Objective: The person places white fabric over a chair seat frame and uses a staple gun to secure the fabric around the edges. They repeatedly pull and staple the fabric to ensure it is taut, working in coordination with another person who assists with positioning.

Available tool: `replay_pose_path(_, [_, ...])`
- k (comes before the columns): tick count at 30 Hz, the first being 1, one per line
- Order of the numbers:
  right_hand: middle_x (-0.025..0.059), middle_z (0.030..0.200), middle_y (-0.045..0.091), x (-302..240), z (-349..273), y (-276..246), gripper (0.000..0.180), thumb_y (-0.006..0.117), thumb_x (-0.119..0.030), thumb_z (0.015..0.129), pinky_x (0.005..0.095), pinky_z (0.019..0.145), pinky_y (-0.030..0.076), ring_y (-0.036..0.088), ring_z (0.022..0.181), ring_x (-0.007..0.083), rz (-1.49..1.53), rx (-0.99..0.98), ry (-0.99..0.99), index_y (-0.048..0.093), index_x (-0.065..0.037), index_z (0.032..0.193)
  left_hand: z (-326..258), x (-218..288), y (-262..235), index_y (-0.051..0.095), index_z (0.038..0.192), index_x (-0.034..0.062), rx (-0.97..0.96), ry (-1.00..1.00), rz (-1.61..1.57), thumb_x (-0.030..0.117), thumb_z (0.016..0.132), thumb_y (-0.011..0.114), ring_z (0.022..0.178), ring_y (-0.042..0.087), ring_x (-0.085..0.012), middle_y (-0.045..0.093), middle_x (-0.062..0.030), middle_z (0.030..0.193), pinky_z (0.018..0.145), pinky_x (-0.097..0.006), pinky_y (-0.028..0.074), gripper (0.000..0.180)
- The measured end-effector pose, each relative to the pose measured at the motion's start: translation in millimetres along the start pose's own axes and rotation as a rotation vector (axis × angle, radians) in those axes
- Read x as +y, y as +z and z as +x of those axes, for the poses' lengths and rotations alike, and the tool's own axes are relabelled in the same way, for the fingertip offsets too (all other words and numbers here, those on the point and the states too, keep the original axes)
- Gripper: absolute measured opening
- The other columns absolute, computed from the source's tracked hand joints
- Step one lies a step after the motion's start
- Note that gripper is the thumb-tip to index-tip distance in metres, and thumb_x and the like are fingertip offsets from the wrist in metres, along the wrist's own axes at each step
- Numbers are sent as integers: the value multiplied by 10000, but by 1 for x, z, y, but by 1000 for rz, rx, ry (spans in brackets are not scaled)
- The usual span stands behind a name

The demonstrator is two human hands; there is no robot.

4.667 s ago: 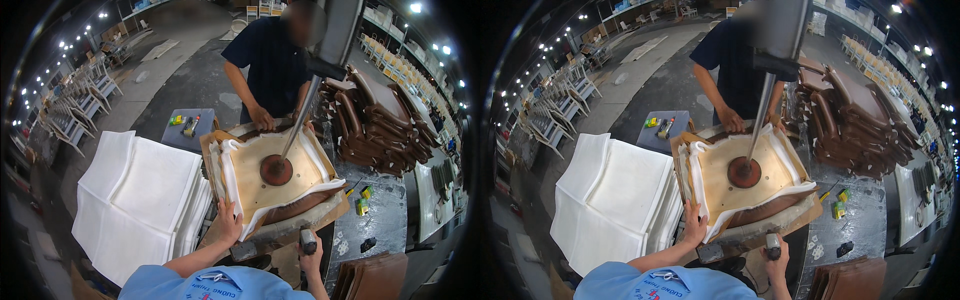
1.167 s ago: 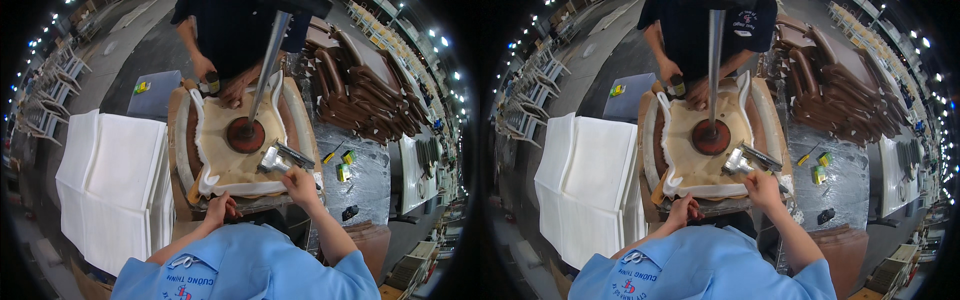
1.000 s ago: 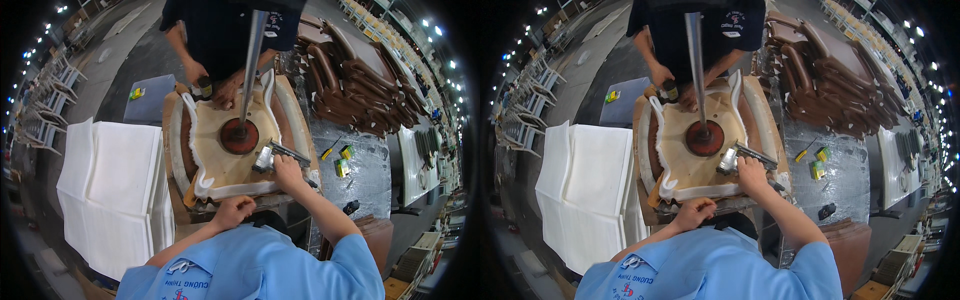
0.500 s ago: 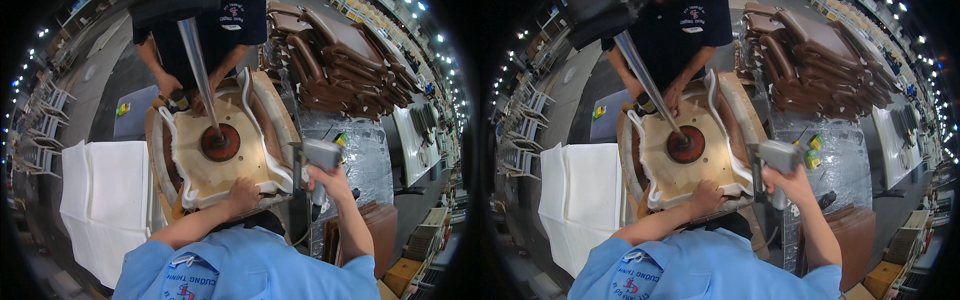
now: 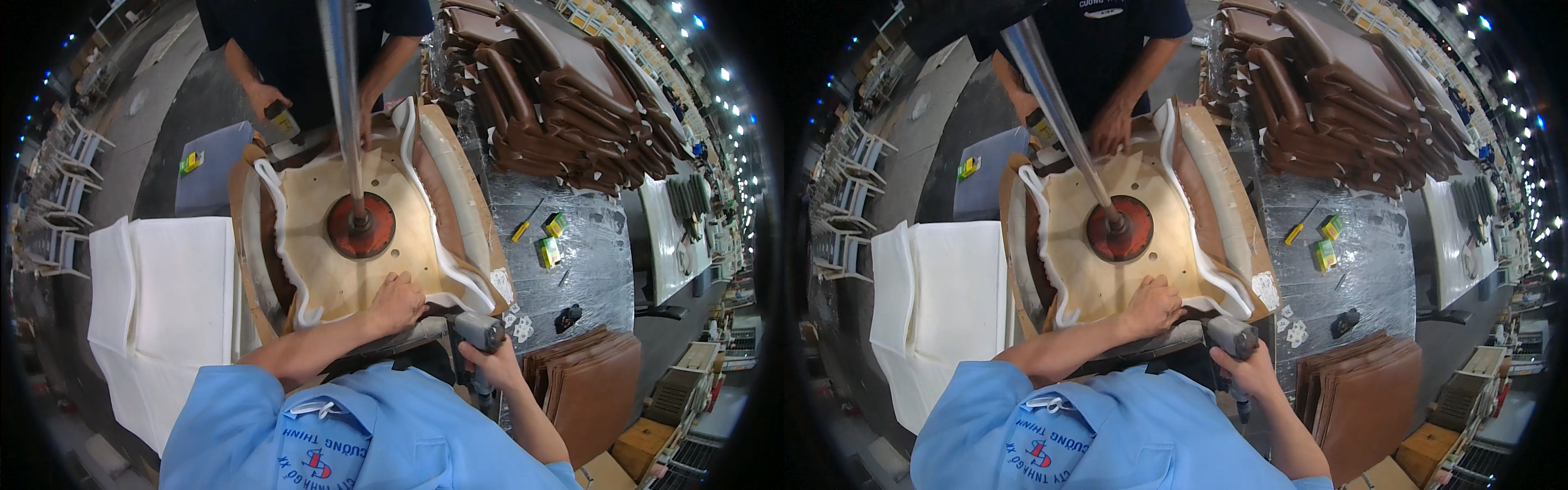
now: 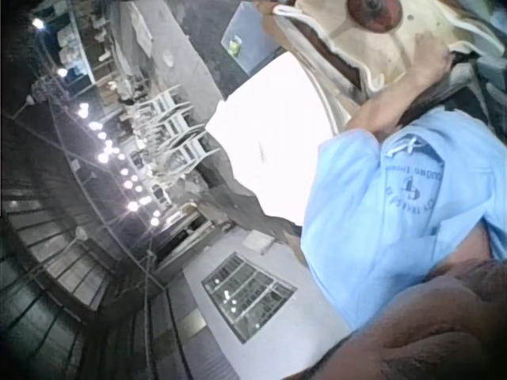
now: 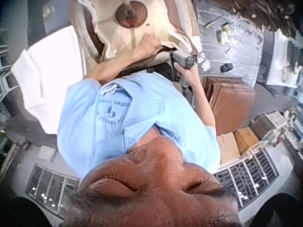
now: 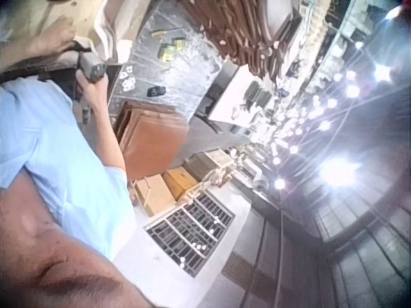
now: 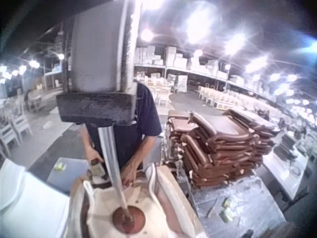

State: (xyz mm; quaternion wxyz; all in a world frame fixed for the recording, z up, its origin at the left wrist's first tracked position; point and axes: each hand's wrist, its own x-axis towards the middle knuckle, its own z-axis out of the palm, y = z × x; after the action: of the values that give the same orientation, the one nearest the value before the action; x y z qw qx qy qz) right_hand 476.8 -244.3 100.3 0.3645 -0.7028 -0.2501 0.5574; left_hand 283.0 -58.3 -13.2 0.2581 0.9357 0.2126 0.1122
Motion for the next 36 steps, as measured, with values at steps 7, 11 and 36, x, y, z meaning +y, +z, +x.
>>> replay_pose_path(7, [55,853,662,-19,51,13,288,804,-99,989,330,546,556,647,604,156,-35,-64,101,653,17,1205,6,-2,-3,835,862,94,54,-96,-93,321,933,802,1090,591,-317,660,-104,1007,980,-477,437,240])
replay_pose_path(11, [43,853,680,-42,67,23,245,816,-116,987,324,528,539,652,579,155,-219,-38,115,691,24,1144,12,3,3,840,884,109,67,-169,-44,334,924,814,1114,586,-308,659,-102,1039,997,-469,443,230])
replay_pose_path(36, [50,790,703,-49,81,36,216,789,-166,995,330,510,508,654,560,150,-343,-53,57,729,10,1105,-15,9,19,789,906,110,277,-402,-283,256,894,807,1181,521,-307,585,-77,1149,1012,-472,396,148])
